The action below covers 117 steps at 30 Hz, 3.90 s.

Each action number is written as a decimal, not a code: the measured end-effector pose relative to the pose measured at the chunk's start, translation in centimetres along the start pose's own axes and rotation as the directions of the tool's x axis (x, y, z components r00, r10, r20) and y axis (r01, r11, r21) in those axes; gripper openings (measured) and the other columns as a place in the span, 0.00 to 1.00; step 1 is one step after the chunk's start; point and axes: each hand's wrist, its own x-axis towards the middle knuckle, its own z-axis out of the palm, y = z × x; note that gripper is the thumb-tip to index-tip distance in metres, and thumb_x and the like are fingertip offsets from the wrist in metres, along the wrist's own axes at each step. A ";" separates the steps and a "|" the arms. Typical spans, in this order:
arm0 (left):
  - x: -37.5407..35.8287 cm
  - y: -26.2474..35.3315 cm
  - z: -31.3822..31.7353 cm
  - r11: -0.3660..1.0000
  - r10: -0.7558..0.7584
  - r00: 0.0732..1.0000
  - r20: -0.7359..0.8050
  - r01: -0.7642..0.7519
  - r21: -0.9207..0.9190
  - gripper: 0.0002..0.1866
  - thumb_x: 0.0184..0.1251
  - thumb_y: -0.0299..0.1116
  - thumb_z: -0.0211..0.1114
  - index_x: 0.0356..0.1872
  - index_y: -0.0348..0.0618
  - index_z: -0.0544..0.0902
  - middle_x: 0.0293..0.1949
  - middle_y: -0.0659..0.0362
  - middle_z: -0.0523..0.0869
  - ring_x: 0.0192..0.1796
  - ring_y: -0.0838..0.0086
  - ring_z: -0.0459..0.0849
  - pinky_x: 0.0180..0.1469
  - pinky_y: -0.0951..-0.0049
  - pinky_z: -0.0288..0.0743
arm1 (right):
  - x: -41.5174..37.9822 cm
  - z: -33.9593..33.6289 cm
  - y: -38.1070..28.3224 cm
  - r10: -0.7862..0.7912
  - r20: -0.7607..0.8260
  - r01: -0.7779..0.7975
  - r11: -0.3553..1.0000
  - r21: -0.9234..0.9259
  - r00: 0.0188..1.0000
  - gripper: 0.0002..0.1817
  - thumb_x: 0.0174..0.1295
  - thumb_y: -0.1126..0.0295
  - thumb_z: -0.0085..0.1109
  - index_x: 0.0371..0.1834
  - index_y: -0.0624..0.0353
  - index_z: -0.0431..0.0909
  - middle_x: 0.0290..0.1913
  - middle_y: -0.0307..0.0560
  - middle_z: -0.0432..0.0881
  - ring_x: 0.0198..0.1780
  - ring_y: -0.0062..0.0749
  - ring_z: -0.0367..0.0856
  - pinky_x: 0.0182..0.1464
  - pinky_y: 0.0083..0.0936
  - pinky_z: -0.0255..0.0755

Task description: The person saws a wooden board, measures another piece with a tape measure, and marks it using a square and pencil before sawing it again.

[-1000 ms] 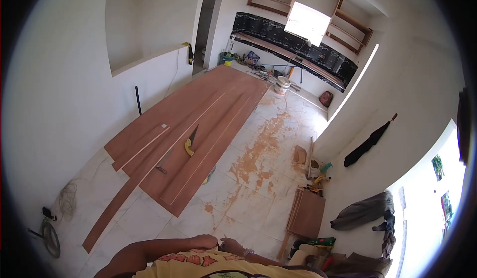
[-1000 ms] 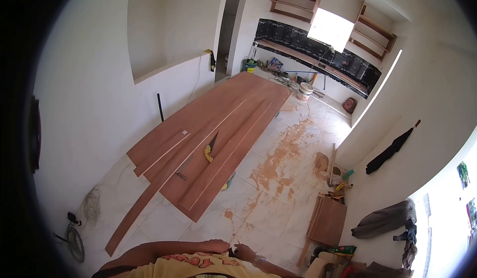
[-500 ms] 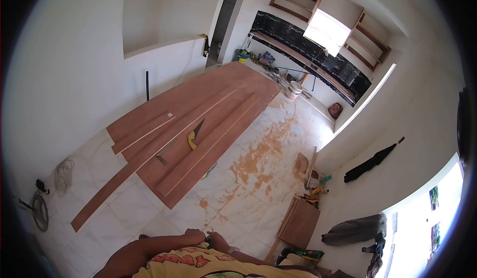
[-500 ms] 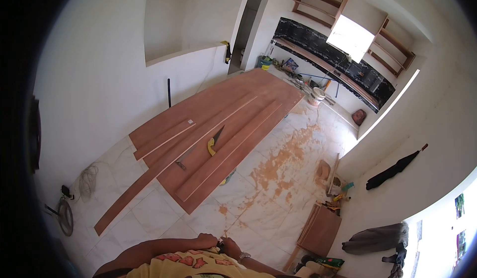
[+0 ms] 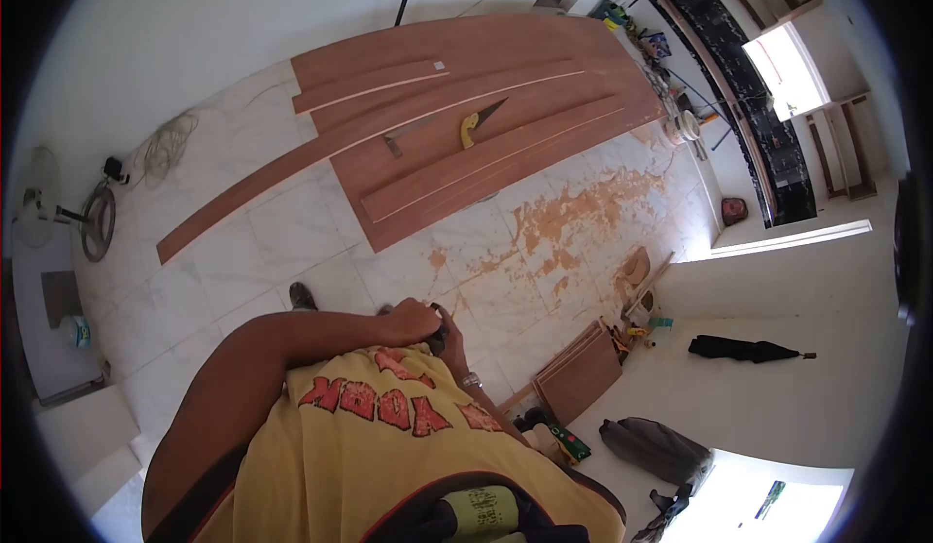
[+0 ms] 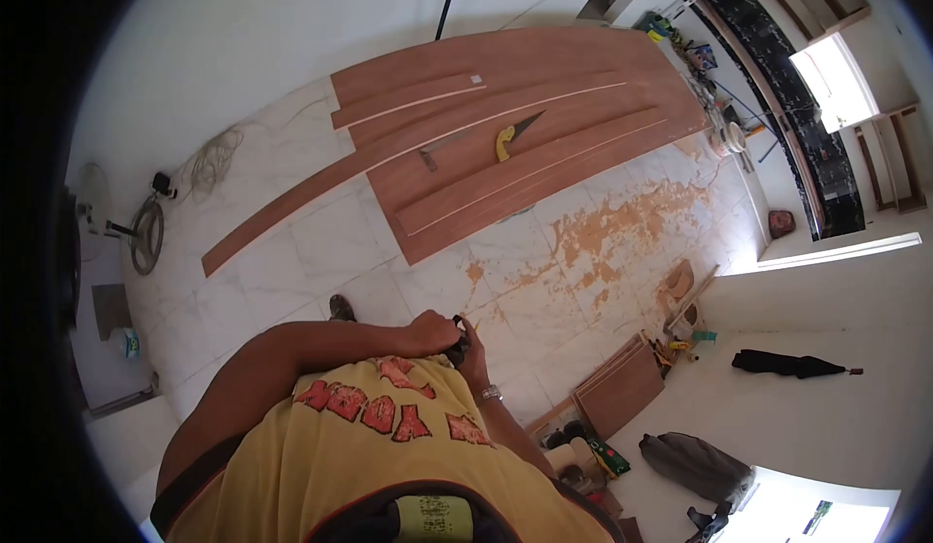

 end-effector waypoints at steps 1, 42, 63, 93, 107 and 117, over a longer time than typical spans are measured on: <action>-0.2 -0.4 -0.3 1.000 -0.009 1.000 0.017 0.008 0.007 0.09 0.61 0.35 0.64 0.30 0.41 0.87 0.33 0.50 0.91 0.36 0.57 0.92 0.34 0.55 0.85 | 0.2 0.6 -0.3 0.044 -0.075 -0.045 0.999 -0.011 0.996 0.47 0.61 0.68 0.75 0.79 0.72 0.56 0.54 0.52 0.86 0.52 0.32 0.86 0.54 0.29 0.80; -16.7 -15.1 -8.1 0.997 0.033 0.943 -0.331 -0.054 -0.056 0.10 0.64 0.36 0.64 0.29 0.42 0.86 0.35 0.50 0.85 0.34 0.51 0.88 0.38 0.49 0.82 | 10.7 19.3 -4.0 0.091 -0.109 -0.133 0.866 -0.482 0.990 0.47 0.56 0.60 0.75 0.79 0.60 0.62 0.71 0.67 0.73 0.74 0.55 0.70 0.75 0.41 0.64; -13.9 -31.8 -10.1 0.549 -0.584 0.809 -0.071 0.329 -0.769 0.14 0.69 0.40 0.66 0.40 0.38 0.88 0.32 0.52 0.90 0.35 0.63 0.88 0.41 0.63 0.80 | 28.0 5.0 -3.1 0.393 0.129 -0.358 0.905 -0.230 0.910 0.30 0.66 0.62 0.69 0.67 0.67 0.75 0.57 0.57 0.85 0.54 0.38 0.87 0.54 0.31 0.81; -1.6 -66.8 8.7 0.646 -0.755 0.503 -0.421 0.683 -0.342 0.42 0.65 0.45 0.73 0.78 0.52 0.64 0.70 0.49 0.71 0.74 0.50 0.67 0.75 0.37 0.58 | 61.3 15.2 14.7 -0.066 -0.181 -0.083 0.706 -0.704 0.981 0.21 0.60 0.69 0.71 0.55 0.64 0.80 0.48 0.57 0.79 0.46 0.48 0.81 0.50 0.42 0.76; 5.6 -57.6 4.1 -0.257 -0.809 0.585 0.058 -0.262 -0.930 0.13 0.82 0.30 0.56 0.61 0.40 0.77 0.42 0.66 0.84 0.41 0.84 0.81 0.46 0.78 0.80 | 56.6 27.5 10.1 -0.041 -0.163 -0.020 0.934 -0.356 0.986 0.20 0.64 0.74 0.68 0.59 0.62 0.76 0.43 0.52 0.80 0.40 0.38 0.81 0.39 0.33 0.79; 6.9 -77.3 3.3 0.404 -0.812 0.561 -0.160 0.343 -0.848 0.14 0.69 0.30 0.70 0.53 0.37 0.85 0.41 0.59 0.88 0.41 0.76 0.87 0.48 0.73 0.83 | 53.8 23.2 7.3 0.034 0.141 -0.012 0.988 -0.155 0.989 0.21 0.73 0.83 0.46 0.68 0.63 0.71 0.45 0.56 0.83 0.32 0.37 0.86 0.35 0.28 0.79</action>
